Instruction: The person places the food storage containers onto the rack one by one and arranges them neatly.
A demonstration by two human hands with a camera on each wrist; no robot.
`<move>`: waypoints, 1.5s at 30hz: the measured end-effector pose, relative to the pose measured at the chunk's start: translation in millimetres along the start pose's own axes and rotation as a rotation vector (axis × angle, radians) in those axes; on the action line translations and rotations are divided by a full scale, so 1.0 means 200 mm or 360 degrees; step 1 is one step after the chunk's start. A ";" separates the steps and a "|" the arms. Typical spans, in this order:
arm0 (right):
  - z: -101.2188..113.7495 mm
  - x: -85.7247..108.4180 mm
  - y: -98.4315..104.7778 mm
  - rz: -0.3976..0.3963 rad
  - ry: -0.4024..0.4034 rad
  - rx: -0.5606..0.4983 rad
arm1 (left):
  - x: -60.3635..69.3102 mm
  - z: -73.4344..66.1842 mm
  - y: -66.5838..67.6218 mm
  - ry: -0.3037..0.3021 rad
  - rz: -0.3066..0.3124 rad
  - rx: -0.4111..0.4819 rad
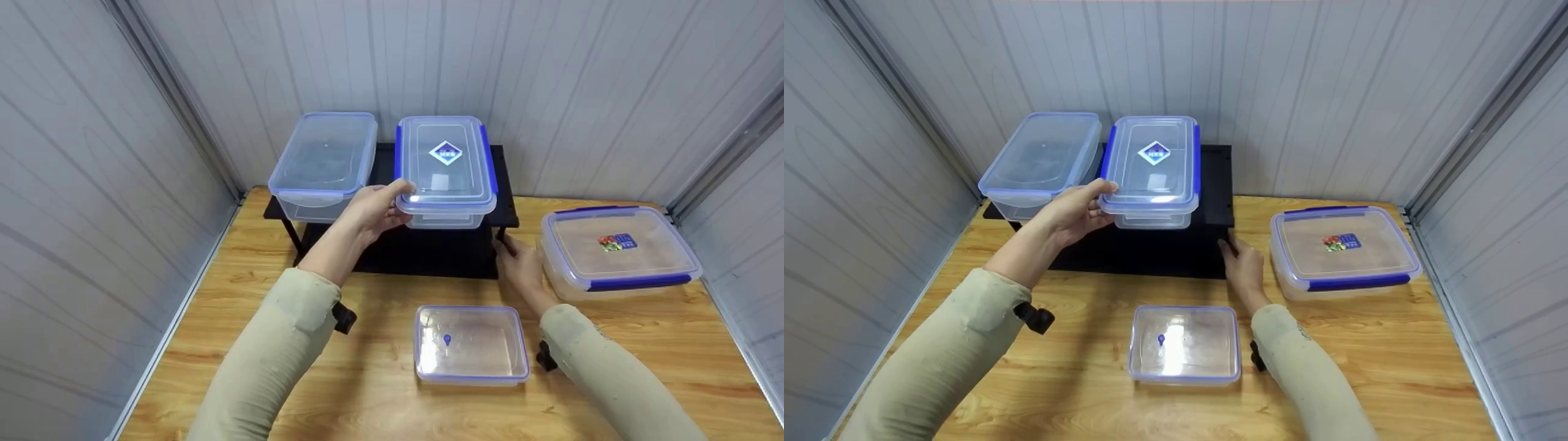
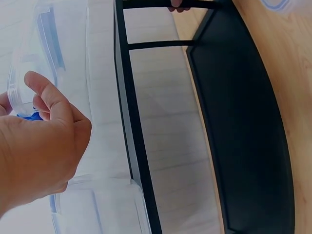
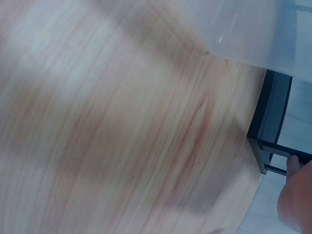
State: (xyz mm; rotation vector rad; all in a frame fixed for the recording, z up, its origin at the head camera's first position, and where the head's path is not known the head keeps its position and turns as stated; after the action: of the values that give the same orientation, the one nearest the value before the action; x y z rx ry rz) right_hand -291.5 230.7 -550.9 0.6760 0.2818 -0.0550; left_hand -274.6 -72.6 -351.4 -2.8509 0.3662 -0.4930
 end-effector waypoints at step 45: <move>0.02 0.00 0.02 0.0105 -0.0136 -0.0070 | -0.19 0.05 -0.07 -0.0109 -0.0240 0.0055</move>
State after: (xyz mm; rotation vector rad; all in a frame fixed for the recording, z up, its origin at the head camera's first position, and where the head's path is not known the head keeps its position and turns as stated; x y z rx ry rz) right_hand -289.6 232.0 -546.0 0.6368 0.1782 -0.0145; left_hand -302.4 -47.6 -368.4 -2.8661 0.1299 -0.4233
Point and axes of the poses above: each hand's wrist, its own x-axis away from the middle knuckle, its own y-axis out of the back of the hand, z = x × y, the point moved 1 cm from there along -x, towards the middle knuckle, and after that the axes turned 12 degrees about z, right-handed, at the moved point
